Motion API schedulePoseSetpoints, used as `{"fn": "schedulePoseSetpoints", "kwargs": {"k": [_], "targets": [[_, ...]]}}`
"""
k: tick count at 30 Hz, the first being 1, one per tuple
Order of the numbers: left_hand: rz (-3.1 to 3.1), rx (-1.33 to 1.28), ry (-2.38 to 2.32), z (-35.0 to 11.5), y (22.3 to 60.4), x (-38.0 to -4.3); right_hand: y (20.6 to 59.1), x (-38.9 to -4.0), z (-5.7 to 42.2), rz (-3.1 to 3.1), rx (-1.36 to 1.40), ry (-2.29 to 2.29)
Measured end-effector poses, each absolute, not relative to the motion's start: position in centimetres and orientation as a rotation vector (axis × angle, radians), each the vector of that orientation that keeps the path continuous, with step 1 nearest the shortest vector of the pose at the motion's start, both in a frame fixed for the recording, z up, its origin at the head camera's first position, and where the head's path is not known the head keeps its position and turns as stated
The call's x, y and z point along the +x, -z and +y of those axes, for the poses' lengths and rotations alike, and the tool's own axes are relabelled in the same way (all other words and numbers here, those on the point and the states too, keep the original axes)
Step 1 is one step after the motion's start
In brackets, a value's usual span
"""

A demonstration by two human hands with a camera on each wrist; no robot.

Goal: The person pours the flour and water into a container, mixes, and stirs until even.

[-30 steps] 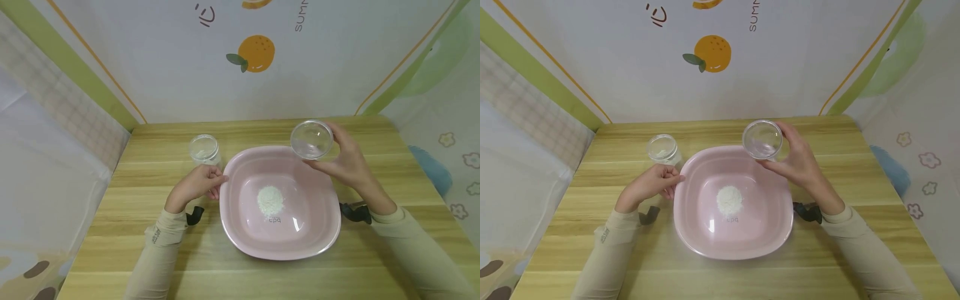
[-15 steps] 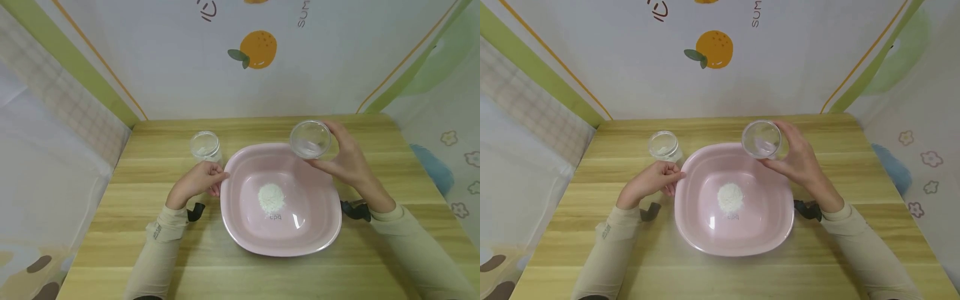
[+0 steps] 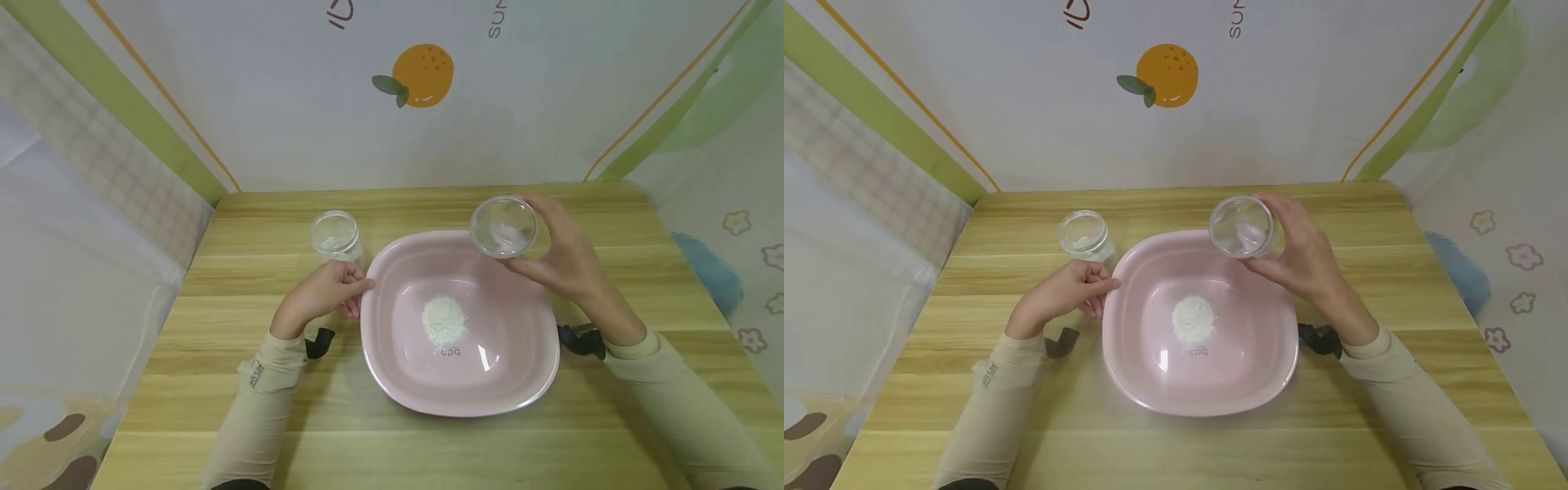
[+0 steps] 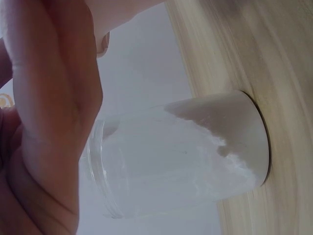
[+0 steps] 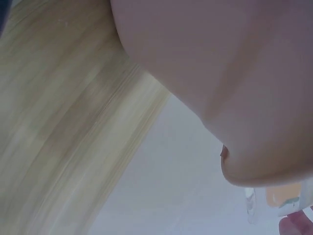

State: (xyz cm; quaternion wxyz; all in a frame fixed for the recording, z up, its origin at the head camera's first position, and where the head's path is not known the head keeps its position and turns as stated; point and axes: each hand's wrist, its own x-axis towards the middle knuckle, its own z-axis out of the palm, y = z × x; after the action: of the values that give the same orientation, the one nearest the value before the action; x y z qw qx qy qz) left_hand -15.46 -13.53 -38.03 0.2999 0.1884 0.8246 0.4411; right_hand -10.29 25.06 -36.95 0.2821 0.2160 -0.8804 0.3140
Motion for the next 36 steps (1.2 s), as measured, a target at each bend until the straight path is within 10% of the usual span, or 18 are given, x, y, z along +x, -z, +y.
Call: {"fn": "schedulePoseSetpoints", "kwargs": {"k": [36], "targets": [[2.166, 0.503, -1.153, -13.48, 37.86, -15.95, 37.06, -10.67, 24.81, -2.394, 0.624, -0.759]]}}
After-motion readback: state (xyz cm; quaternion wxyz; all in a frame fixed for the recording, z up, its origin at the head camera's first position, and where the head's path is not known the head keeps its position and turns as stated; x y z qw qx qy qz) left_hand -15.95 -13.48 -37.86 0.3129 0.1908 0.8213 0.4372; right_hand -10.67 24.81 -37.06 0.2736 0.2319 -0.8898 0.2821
